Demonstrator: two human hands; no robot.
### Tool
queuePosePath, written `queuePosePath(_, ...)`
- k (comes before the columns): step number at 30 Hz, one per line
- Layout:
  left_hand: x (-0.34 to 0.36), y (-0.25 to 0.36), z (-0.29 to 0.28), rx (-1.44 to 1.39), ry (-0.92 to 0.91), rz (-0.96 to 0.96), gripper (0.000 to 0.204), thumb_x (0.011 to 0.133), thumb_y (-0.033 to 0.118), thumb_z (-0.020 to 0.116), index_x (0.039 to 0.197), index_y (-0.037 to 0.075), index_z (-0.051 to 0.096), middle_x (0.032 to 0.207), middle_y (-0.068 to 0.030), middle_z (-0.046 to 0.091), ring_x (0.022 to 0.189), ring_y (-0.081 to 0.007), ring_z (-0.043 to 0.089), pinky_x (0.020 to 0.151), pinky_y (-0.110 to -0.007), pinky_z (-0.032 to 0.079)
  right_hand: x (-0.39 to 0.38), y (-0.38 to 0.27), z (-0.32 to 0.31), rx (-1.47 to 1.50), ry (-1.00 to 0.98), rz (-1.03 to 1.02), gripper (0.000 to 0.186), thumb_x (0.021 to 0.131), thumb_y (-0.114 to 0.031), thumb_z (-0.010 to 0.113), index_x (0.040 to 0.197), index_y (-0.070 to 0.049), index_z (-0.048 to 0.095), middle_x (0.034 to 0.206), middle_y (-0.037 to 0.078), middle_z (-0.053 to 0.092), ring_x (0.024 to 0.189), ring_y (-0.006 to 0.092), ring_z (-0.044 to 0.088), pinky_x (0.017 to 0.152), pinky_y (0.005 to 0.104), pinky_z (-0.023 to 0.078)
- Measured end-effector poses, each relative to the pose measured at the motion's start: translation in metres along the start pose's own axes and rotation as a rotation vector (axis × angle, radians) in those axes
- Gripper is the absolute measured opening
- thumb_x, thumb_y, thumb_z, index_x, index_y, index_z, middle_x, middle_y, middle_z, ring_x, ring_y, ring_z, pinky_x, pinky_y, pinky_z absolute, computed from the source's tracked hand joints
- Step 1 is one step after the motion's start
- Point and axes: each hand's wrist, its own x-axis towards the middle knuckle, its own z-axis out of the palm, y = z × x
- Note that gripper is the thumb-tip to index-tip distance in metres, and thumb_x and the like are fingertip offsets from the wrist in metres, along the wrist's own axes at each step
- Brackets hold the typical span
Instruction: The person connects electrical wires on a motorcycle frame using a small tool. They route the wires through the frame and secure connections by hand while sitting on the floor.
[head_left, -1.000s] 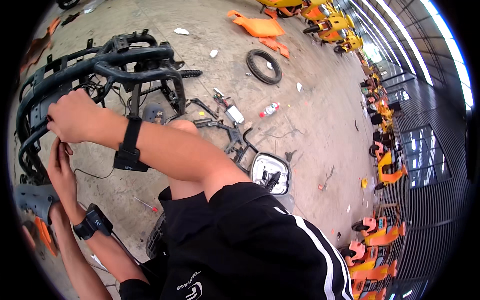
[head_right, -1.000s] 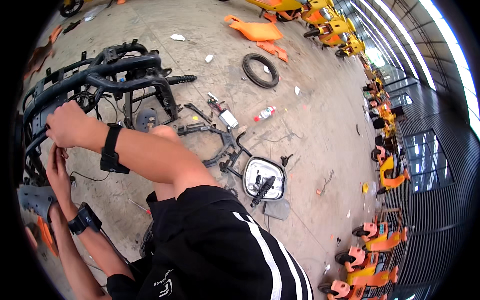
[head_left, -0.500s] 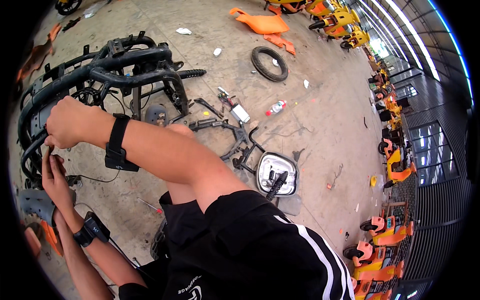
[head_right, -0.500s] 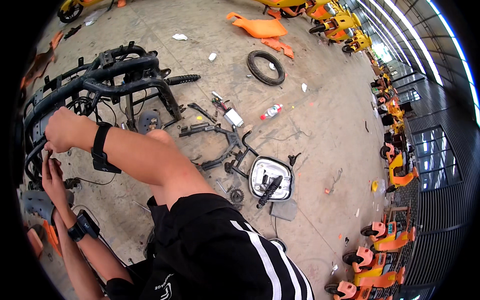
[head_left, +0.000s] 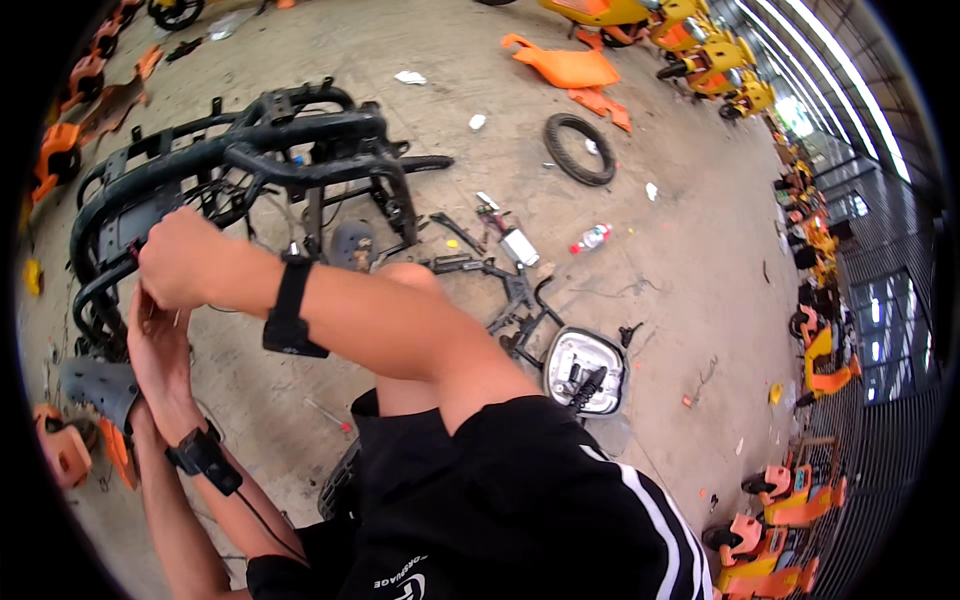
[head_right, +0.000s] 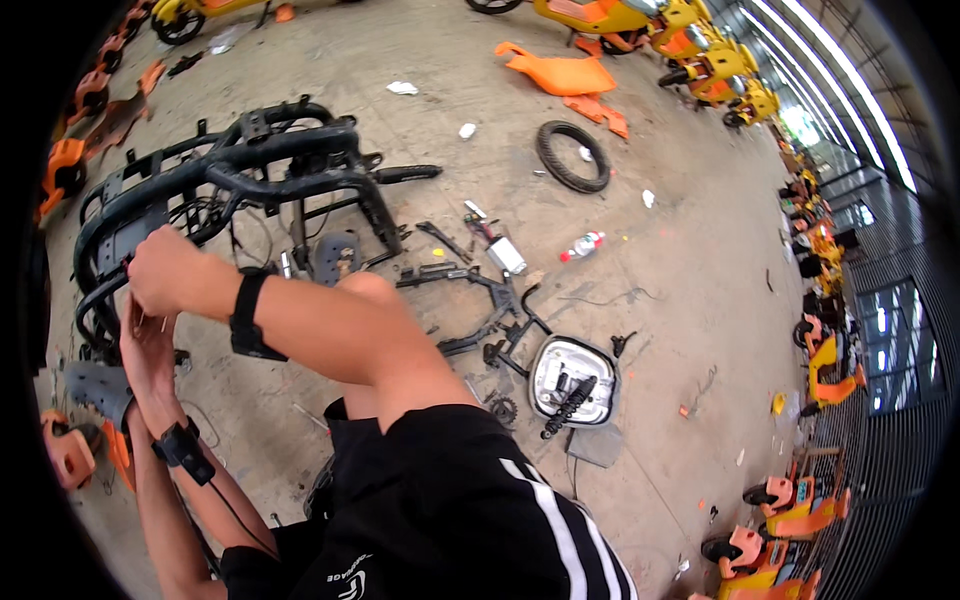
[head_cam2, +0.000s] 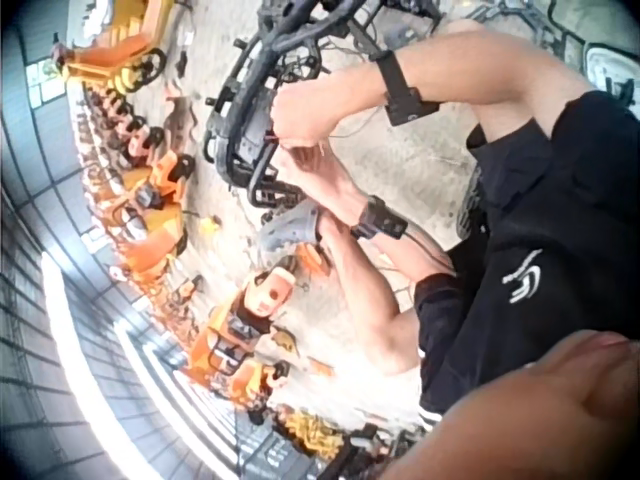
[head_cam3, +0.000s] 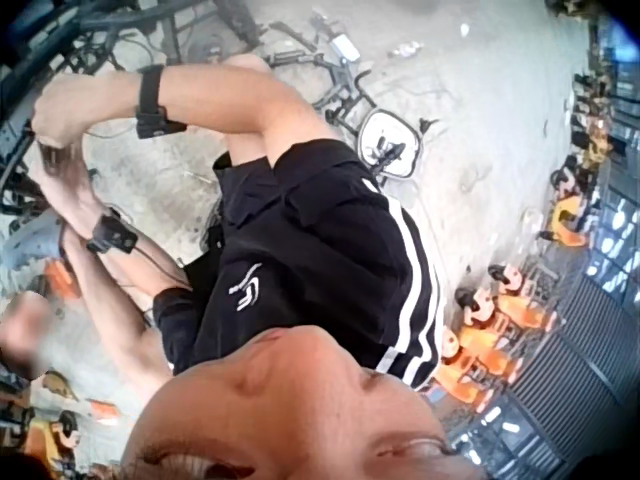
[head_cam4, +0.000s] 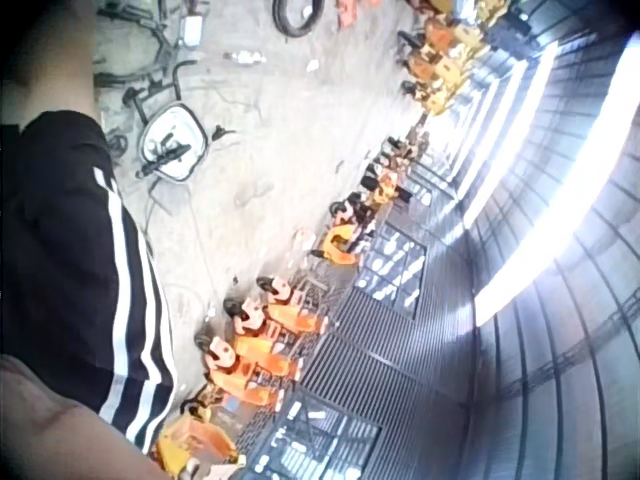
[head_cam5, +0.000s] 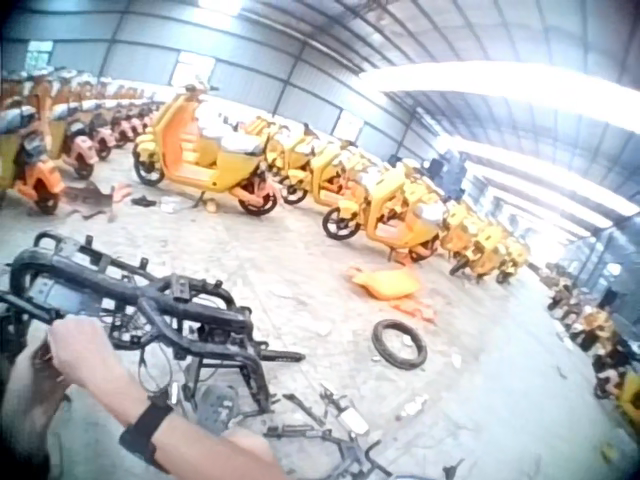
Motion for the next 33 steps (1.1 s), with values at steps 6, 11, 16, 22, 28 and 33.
queuePosePath(6, 0.013, 0.004, -0.007, -0.208, -0.139, -0.048, 0.036, 0.104, 0.02, 0.046, 0.134, 0.002, 0.053, 0.129, -0.0071, 0.061, 0.12, -0.0203, 0.057, 0.105, -0.036, 0.043, -0.001, -0.002, 0.004, -0.005, -0.084, 0.026, 0.02, 0.073, -0.024, 0.065, 0.079, -0.008, 0.076, 0.08, 0.013, 0.072, 0.08, 0.0293, 0.07, 0.073, 0.041, 0.052)
queuePosePath(11, -0.002, -0.007, 0.017, 0.082, -0.015, 0.076, 0.035, 0.102, 0.026, 0.052, 0.13, 0.006, 0.058, 0.126, -0.0069, 0.064, 0.118, -0.0169, 0.059, 0.1, -0.034, 0.048, -0.007, -0.008, 0.004, 0.061, -0.091, -0.016, 0.019, 0.076, -0.023, 0.062, 0.079, -0.009, 0.074, 0.078, 0.013, 0.071, 0.076, 0.0314, 0.071, 0.064, 0.0456, 0.056)
queuePosePath(16, -0.002, 0.007, 0.054, -0.402, -0.169, -0.035, 0.021, 0.1, 0.019, 0.054, 0.085, 0.005, 0.059, 0.08, -0.0043, 0.058, 0.078, -0.0191, 0.057, 0.078, -0.032, 0.048, -0.026, -0.005, -0.048, 0.297, -0.219, 0.114, 0.03, 0.088, -0.035, 0.055, 0.097, -0.016, 0.076, 0.08, 0.015, 0.07, 0.076, 0.0361, 0.067, 0.072, 0.0455, 0.055)
queuePosePath(22, -0.014, 0.013, 0.074, -0.407, -0.107, -0.069, 0.025, 0.101, 0.026, 0.054, 0.082, 0.009, 0.055, 0.069, -0.0007, 0.053, 0.064, -0.0151, 0.05, 0.075, -0.034, 0.046, -0.034, 0.011, -0.055, 0.384, -0.041, 0.345, 0.026, 0.086, -0.032, 0.064, 0.082, -0.008, 0.075, 0.066, 0.014, 0.066, 0.067, 0.0332, 0.066, 0.065, 0.0405, 0.052)
queuePosePath(28, -0.015, 0.0, 0.071, 0.112, 0.029, 0.082, 0.028, 0.101, 0.026, 0.053, 0.088, 0.003, 0.062, 0.068, -0.0048, 0.06, 0.061, -0.0139, 0.056, 0.065, -0.031, 0.049, -0.04, 0.019, -0.039, 0.413, -0.025, 0.341, 0.027, 0.087, -0.031, 0.063, 0.086, -0.007, 0.075, 0.067, 0.015, 0.067, 0.066, 0.0327, 0.066, 0.063, 0.0404, 0.052)
queuePosePath(33, -0.018, -0.005, 0.064, 0.508, 0.055, 0.294, 0.028, 0.104, 0.025, 0.046, 0.093, 0.004, 0.06, 0.07, -0.0035, 0.058, 0.056, -0.0116, 0.053, 0.053, -0.026, 0.045, -0.029, 0.012, -0.009, 0.822, 0.036, 0.443, 0.029, 0.089, -0.027, 0.061, 0.095, -0.001, 0.072, 0.074, 0.015, 0.069, 0.066, 0.0269, 0.066, 0.064, 0.0364, 0.051)
